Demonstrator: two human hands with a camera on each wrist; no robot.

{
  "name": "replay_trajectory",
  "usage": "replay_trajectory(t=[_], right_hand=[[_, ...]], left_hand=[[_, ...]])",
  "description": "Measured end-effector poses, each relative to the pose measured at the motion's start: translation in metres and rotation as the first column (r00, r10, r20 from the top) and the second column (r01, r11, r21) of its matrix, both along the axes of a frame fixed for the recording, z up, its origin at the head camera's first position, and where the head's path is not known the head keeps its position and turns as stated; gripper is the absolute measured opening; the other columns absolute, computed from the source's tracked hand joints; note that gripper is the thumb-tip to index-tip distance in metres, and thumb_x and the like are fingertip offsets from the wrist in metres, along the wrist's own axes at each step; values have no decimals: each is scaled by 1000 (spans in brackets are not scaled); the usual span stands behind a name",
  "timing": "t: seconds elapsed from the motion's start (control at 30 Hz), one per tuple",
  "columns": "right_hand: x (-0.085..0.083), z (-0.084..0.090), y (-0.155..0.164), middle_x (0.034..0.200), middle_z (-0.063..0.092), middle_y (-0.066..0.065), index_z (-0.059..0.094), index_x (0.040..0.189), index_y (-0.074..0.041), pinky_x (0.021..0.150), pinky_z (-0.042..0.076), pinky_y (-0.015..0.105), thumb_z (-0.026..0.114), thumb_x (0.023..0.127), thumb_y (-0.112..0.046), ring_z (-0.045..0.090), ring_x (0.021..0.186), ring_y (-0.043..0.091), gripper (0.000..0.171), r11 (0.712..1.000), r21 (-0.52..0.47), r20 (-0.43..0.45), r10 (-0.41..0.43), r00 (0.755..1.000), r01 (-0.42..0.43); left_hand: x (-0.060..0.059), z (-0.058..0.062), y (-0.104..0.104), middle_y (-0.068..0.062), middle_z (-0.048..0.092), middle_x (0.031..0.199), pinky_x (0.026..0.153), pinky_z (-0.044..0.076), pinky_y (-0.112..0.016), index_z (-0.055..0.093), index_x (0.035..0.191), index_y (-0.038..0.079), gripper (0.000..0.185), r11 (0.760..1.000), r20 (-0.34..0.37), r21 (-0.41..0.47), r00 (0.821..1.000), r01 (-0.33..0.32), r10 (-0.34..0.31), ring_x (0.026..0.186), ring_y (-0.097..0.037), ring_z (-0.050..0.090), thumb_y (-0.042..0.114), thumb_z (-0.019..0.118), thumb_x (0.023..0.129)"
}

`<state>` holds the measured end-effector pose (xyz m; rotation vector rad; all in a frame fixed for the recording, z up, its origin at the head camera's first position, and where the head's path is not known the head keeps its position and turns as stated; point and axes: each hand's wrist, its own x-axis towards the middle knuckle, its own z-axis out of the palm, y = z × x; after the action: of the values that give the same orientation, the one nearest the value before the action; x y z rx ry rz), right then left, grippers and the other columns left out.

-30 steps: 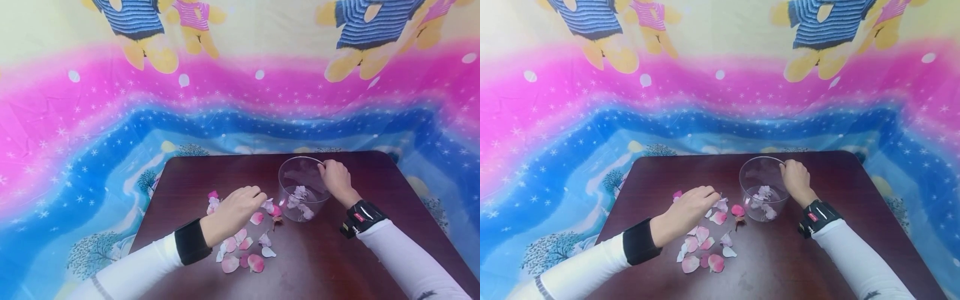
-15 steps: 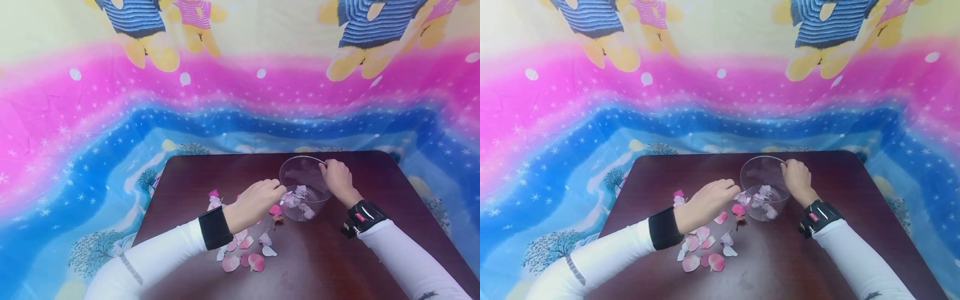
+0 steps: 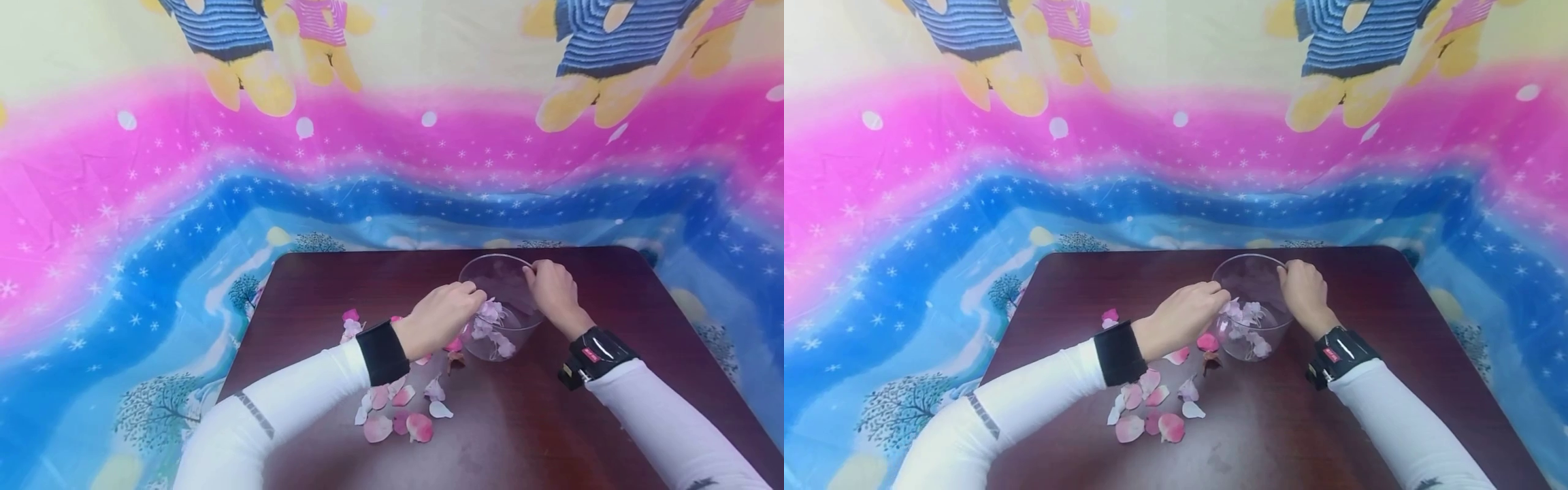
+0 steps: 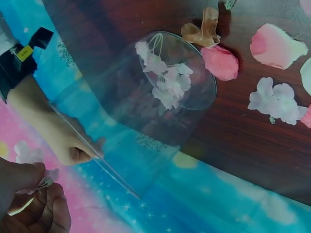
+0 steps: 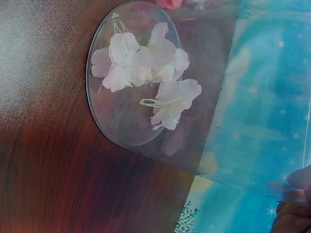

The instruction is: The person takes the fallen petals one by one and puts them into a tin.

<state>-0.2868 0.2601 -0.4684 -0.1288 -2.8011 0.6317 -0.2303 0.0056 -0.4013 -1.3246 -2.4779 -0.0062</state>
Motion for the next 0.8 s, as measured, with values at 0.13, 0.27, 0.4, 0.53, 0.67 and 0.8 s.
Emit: replay_trajectory(t=[0.13,0.27,0.4,0.53,0.67,0.8], right_hand=[[0,0,0,75,63,18,65,81,-3,56,45,50,55,103,-23,64,75,41,32,1000,2,3,0,1000,0],[0,0,2,73,62,17,63,78,-3,55,45,50,54,103,-23,64,74,42,33,1000,8,5,-2,1000,2],[0,0,2,72,61,18,61,75,-4,54,44,50,55,102,-23,63,72,42,34,1000,10,2,3,1000,-3],[-2,1,0,67,56,14,56,70,-6,52,42,46,55,102,-22,60,68,37,37,1000,8,3,5,1000,-5],[-2,1,1,67,55,14,56,69,-6,52,42,46,55,102,-23,59,67,36,37,1000,5,-3,5,1000,-5],[-2,-1,1,72,62,18,64,79,-2,54,45,49,55,103,-23,63,71,39,33,1000,6,1,9,1000,-9]], left_hand=[[-8,-2,11,1,68,95,79,57,-23,69,110,14,21,999,-12,-30,1000,-14,14,88,-13,67,7,70,90],[-12,-3,21,1,69,100,83,57,-22,69,115,14,25,997,-6,-66,1000,-27,27,93,-13,68,8,69,92],[-13,-4,29,0,70,103,85,57,-22,70,119,15,25,996,14,-78,999,-33,34,94,-13,69,8,66,95],[-15,-5,36,1,71,102,83,58,-24,71,118,16,23,996,5,-80,999,-45,46,92,-13,69,8,66,96],[-18,-8,44,2,71,104,84,58,-25,71,118,17,21,990,-18,-104,995,-95,93,94,-14,69,19,67,97],[-20,-15,47,-2,56,146,110,47,-34,51,147,23,61,965,26,-182,980,-189,197,136,-19,52,59,54,98]])
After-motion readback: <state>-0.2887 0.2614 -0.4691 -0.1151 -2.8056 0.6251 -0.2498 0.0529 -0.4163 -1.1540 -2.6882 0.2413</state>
